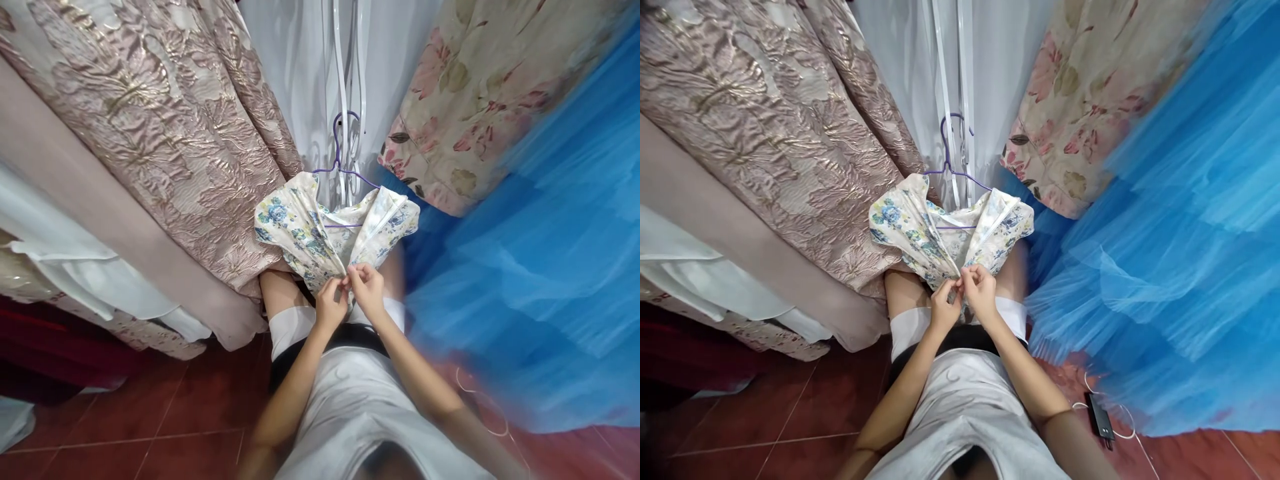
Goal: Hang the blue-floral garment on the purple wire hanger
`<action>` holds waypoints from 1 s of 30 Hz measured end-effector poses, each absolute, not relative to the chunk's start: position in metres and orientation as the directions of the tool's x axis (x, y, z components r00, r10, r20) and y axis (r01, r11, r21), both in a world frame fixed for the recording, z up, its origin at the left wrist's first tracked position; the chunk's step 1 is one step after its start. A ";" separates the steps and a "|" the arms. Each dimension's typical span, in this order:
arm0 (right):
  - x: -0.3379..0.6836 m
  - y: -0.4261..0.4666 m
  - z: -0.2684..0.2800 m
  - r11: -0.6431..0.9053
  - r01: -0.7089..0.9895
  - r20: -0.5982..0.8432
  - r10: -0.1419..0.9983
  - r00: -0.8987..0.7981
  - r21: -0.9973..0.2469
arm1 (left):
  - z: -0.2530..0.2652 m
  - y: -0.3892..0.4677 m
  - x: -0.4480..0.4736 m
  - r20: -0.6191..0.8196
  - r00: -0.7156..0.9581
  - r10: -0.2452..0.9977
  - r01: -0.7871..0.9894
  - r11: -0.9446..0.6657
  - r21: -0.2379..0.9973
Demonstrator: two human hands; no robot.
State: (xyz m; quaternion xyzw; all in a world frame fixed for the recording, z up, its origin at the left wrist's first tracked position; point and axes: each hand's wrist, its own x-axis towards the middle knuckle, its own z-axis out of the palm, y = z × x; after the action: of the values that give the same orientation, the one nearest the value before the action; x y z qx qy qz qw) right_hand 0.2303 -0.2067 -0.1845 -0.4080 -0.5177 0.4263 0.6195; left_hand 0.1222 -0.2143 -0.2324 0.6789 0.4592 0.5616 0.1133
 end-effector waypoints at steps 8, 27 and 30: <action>0.251 -0.162 -0.137 0.569 0.519 0.682 0.731 0.036 -0.638 | -0.218 -0.231 0.124 0.552 0.088 0.829 0.478 -0.521 0.707; 0.247 -0.090 -0.042 0.781 0.561 0.902 0.412 -0.130 -0.276 | -0.168 -0.212 0.104 0.738 0.068 0.671 0.429 -0.688 0.586; 0.246 -0.099 -0.050 0.789 0.539 0.901 0.418 -0.116 -0.296 | -0.092 -0.181 0.091 0.865 0.024 0.500 0.541 -0.735 0.410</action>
State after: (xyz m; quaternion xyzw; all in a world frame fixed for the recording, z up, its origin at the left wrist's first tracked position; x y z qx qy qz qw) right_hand 0.2459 -0.0991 -0.0502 -0.3208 -0.7451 -0.0519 0.5824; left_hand 0.0908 -0.1809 -0.0919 0.7154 0.3638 0.5963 -0.0168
